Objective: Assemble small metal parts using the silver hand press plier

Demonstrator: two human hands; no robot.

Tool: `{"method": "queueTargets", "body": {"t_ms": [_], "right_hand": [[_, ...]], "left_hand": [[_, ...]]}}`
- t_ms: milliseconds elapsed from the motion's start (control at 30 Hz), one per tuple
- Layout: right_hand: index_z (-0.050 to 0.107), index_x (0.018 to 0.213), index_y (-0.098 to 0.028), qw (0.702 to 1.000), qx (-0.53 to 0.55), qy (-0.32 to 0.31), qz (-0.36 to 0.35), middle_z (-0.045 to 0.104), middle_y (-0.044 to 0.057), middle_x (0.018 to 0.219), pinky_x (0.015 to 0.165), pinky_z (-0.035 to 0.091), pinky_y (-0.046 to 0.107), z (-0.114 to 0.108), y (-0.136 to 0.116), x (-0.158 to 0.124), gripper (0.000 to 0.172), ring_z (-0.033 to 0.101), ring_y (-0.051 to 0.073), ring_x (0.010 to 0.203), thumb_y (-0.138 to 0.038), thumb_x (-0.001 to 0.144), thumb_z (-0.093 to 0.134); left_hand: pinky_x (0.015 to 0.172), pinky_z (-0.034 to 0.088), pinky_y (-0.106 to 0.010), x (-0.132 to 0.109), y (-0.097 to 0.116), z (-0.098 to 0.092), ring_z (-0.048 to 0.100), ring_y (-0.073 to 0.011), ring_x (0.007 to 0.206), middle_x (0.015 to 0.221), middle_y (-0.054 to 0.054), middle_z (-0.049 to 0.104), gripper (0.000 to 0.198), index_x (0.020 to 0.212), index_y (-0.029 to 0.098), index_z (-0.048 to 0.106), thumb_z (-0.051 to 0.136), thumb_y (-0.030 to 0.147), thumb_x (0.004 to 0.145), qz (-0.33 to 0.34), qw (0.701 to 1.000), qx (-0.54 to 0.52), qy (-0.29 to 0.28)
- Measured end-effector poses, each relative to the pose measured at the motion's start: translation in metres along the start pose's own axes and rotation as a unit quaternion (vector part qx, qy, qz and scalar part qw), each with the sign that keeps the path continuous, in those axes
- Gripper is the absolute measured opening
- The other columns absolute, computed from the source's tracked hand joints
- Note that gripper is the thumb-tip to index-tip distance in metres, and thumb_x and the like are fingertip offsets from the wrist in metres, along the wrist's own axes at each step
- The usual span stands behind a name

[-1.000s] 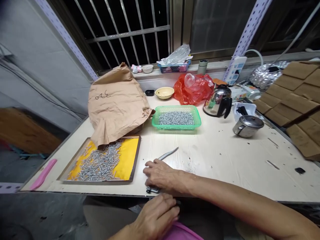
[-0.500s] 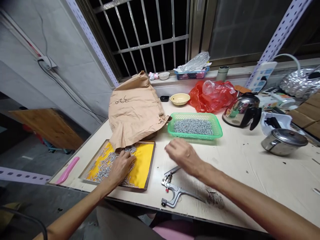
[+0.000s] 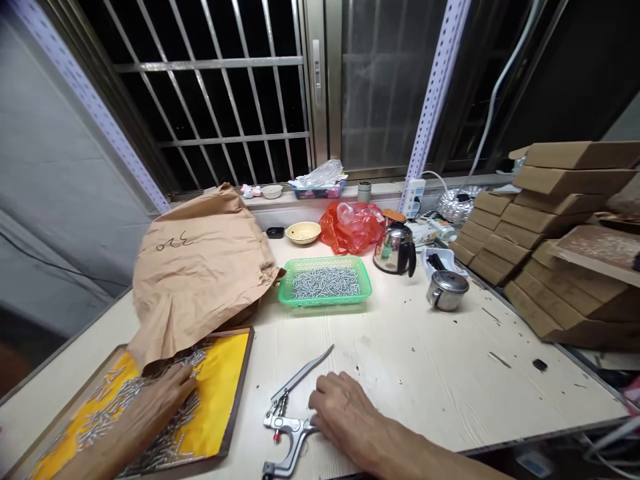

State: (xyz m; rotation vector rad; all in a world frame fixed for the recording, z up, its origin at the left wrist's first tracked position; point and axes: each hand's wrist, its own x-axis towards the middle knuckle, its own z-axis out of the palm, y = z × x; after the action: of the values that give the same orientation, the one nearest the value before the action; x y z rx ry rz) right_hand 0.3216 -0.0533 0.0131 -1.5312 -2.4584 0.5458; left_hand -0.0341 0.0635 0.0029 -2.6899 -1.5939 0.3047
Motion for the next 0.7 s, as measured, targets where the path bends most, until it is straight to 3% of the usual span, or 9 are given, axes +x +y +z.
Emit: {"method": "queueTargets", "body": {"t_ms": [100, 200, 233, 333, 400, 467, 567, 700], "right_hand": [[0.057, 0.087, -0.02, 0.999, 0.036, -0.017, 0.018, 0.058, 0.002, 0.096, 0.077, 0.038, 0.029, 0.012, 0.009, -0.022, 0.007, 0.052, 0.017, 0.088, -0.022, 0.088, 0.051], [0.057, 0.088, -0.019, 0.999, 0.031, -0.017, 0.034, 0.057, 0.004, 0.095, 0.077, 0.038, 0.029, 0.018, 0.016, -0.033, 0.008, 0.052, 0.018, 0.088, -0.018, 0.087, 0.049], [0.057, 0.087, -0.019, 0.999, 0.025, -0.017, 0.036, 0.057, 0.004, 0.092, 0.076, 0.038, 0.029, 0.018, 0.016, -0.035, 0.011, 0.051, 0.018, 0.086, -0.016, 0.088, 0.047], [0.057, 0.085, -0.018, 0.999, 0.031, -0.013, 0.026, 0.056, 0.005, 0.089, 0.074, 0.037, 0.028, 0.014, 0.015, -0.038, 0.02, 0.051, 0.017, 0.083, -0.013, 0.092, 0.038], [0.056, 0.085, -0.017, 0.999, 0.032, -0.018, 0.029, 0.056, 0.005, 0.088, 0.072, 0.037, 0.027, 0.011, 0.015, -0.038, 0.02, 0.05, 0.016, 0.082, -0.014, 0.092, 0.038], [0.057, 0.086, -0.016, 0.999, 0.02, -0.019, 0.03, 0.056, 0.006, 0.088, 0.071, 0.037, 0.027, 0.011, 0.016, -0.038, 0.02, 0.051, 0.016, 0.081, -0.014, 0.093, 0.039], [0.058, 0.088, -0.016, 1.0, 0.003, -0.011, 0.023, 0.056, 0.006, 0.088, 0.071, 0.037, 0.027, 0.014, 0.019, -0.038, 0.019, 0.051, 0.016, 0.081, -0.013, 0.093, 0.039], [0.057, 0.088, -0.015, 1.0, 0.002, -0.005, 0.017, 0.056, 0.006, 0.088, 0.07, 0.036, 0.027, 0.019, 0.022, -0.041, 0.021, 0.05, 0.015, 0.08, -0.011, 0.093, 0.037]], "left_hand": [[0.07, 0.042, -0.033, 0.002, 0.004, -0.003, 0.056, -0.0225, 0.08, 0.085, -0.01, 0.059, 0.03, 0.077, 0.016, 0.06, 0.031, 0.015, 0.084, -0.023, 0.998, -0.051, 0.034], [0.068, 0.044, -0.031, 0.0, 0.033, -0.02, 0.058, -0.0193, 0.071, 0.073, -0.004, 0.059, 0.022, 0.074, 0.018, 0.057, 0.041, 0.03, 0.082, -0.077, 0.972, -0.214, 0.055], [0.064, 0.045, -0.029, -0.001, 0.049, -0.026, 0.058, -0.0176, 0.065, 0.07, -0.003, 0.059, 0.022, 0.078, 0.018, 0.058, 0.045, 0.035, 0.08, -0.107, 0.949, -0.295, 0.03], [0.058, 0.047, -0.026, -0.009, 0.106, -0.036, 0.056, -0.0127, 0.053, 0.067, 0.001, 0.059, 0.037, 0.092, 0.015, 0.059, 0.057, 0.046, 0.072, -0.141, 0.825, -0.542, -0.075], [0.051, 0.045, -0.023, -0.016, 0.139, -0.034, 0.053, -0.0103, 0.047, 0.059, 0.003, 0.056, 0.04, 0.089, 0.013, 0.06, 0.063, 0.047, 0.067, -0.16, 0.765, -0.612, -0.12], [0.044, 0.042, -0.021, -0.021, 0.161, -0.027, 0.05, -0.0089, 0.043, 0.053, 0.004, 0.055, 0.041, 0.085, 0.013, 0.059, 0.066, 0.047, 0.064, -0.19, 0.727, -0.645, -0.14], [0.038, 0.038, -0.019, -0.025, 0.174, -0.014, 0.046, -0.0074, 0.038, 0.047, 0.004, 0.054, 0.039, 0.079, 0.013, 0.058, 0.069, 0.046, 0.062, -0.231, 0.71, -0.652, -0.133], [0.035, 0.033, -0.017, -0.024, 0.176, -0.008, 0.041, -0.0057, 0.033, 0.04, 0.006, 0.05, 0.037, 0.076, 0.011, 0.06, 0.068, 0.045, 0.062, -0.252, 0.726, -0.627, -0.127]]}}
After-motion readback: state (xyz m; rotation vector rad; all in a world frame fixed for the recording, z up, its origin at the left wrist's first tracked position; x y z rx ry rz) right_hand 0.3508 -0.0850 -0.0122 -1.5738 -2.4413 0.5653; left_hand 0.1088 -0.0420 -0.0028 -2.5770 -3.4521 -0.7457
